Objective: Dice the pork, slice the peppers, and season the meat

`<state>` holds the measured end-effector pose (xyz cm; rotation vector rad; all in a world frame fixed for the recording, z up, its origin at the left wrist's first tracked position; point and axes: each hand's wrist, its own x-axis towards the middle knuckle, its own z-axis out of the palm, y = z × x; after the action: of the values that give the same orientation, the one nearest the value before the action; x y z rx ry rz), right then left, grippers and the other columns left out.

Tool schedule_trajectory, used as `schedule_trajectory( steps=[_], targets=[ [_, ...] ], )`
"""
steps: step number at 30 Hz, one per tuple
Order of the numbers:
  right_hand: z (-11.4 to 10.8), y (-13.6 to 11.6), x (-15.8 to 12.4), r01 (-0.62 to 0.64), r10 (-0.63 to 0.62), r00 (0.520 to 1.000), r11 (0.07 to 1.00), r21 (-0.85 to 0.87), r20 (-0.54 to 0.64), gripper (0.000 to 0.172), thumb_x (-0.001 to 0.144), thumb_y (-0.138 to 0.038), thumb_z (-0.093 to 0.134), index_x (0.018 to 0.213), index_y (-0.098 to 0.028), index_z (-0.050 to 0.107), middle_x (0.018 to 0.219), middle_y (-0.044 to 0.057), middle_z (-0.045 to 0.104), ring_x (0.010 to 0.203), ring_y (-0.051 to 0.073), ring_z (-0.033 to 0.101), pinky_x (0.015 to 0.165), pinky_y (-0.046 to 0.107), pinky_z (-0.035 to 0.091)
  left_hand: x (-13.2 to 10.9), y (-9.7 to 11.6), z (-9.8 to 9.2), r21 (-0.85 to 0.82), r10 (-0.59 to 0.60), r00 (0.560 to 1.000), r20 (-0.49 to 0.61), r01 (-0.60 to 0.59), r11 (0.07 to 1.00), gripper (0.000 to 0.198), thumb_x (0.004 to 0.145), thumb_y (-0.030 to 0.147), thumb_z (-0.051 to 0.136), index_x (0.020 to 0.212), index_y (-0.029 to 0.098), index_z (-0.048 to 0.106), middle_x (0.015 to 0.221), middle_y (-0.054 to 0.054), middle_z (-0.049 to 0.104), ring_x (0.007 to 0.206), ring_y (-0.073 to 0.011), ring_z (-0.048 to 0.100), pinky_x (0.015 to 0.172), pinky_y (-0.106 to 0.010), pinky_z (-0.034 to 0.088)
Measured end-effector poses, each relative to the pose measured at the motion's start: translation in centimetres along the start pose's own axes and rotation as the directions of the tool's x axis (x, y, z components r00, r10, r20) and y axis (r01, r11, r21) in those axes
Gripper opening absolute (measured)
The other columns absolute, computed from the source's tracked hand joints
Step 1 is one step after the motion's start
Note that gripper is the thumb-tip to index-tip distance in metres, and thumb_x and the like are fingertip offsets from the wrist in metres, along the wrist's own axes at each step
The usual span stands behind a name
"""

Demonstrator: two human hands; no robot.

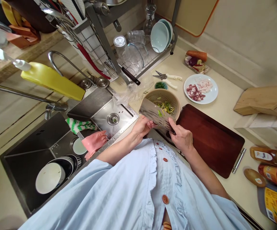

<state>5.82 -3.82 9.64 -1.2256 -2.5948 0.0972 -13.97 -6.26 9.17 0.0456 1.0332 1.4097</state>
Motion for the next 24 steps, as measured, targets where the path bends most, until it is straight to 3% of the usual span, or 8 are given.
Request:
schedule_trajectory(
  steps=[3,7,15,20,24],
  targets=[
    [-0.4,-0.3,-0.3,0.019,-0.019,1.000,0.999,0.031,-0.002,0.049,0.087,-0.026,0.051,0.136,-0.023,0.058,0.068,0.001,0.060,0.058,0.012,0.051,0.053,0.023,0.034,0.2,-0.1,0.3,0.012,-0.004,0.999,0.053,0.004,1.000,0.013,0.067,0.019,0.071,0.079,0.020,0.067,0.075,-0.003,0.070,0.085,-0.0229,0.068,0.080,-0.035,0.055],
    [-1.3,-1.9,-0.3,0.137,-0.135,0.990,0.986,0.091,-0.031,0.049,0.088,-0.027,0.052,0.137,-0.024,0.057,0.069,0.001,0.060,0.059,0.012,0.052,0.055,0.023,0.034,-0.7,-0.7,-0.1,0.077,0.010,1.000,0.021,-0.011,0.997,0.015,0.078,0.030,0.064,0.091,0.026,0.070,0.090,-0.004,0.073,0.091,-0.0252,0.067,0.077,-0.035,0.055],
    [-1.5,-2.9,-0.1,0.206,-0.204,0.979,0.977,0.058,-0.027,0.054,0.087,-0.021,0.052,0.140,-0.028,0.054,0.067,0.000,0.056,0.057,0.011,0.047,0.053,0.023,0.032,-1.7,-0.4,-0.4,0.156,0.115,0.979,0.166,-0.141,0.978,0.018,0.081,0.026,0.059,0.094,0.021,0.071,0.091,-0.005,0.072,0.086,-0.0217,0.064,0.084,-0.033,0.052],
    [-0.3,-1.6,-0.1,0.123,-0.123,0.992,0.992,0.036,-0.023,0.051,0.086,-0.023,0.052,0.137,-0.025,0.057,0.070,0.001,0.060,0.059,0.012,0.051,0.054,0.023,0.034,-0.2,-0.9,-0.8,0.042,0.054,0.998,0.039,-0.056,0.998,0.005,0.080,0.021,0.065,0.084,0.020,0.066,0.079,0.000,0.070,0.086,-0.0189,0.064,0.087,-0.031,0.050],
    [-0.1,-0.2,-0.1,-0.018,0.016,0.998,0.999,-0.033,-0.055,0.048,0.087,-0.024,0.051,0.134,-0.023,0.060,0.066,0.001,0.060,0.055,0.013,0.050,0.052,0.025,0.032,0.4,-0.7,-0.3,-0.033,0.012,0.999,0.042,-0.011,0.999,0.015,0.070,0.018,0.073,0.078,0.018,0.061,0.068,0.002,0.065,0.068,-0.0136,0.063,0.074,-0.028,0.053]
  ],
)
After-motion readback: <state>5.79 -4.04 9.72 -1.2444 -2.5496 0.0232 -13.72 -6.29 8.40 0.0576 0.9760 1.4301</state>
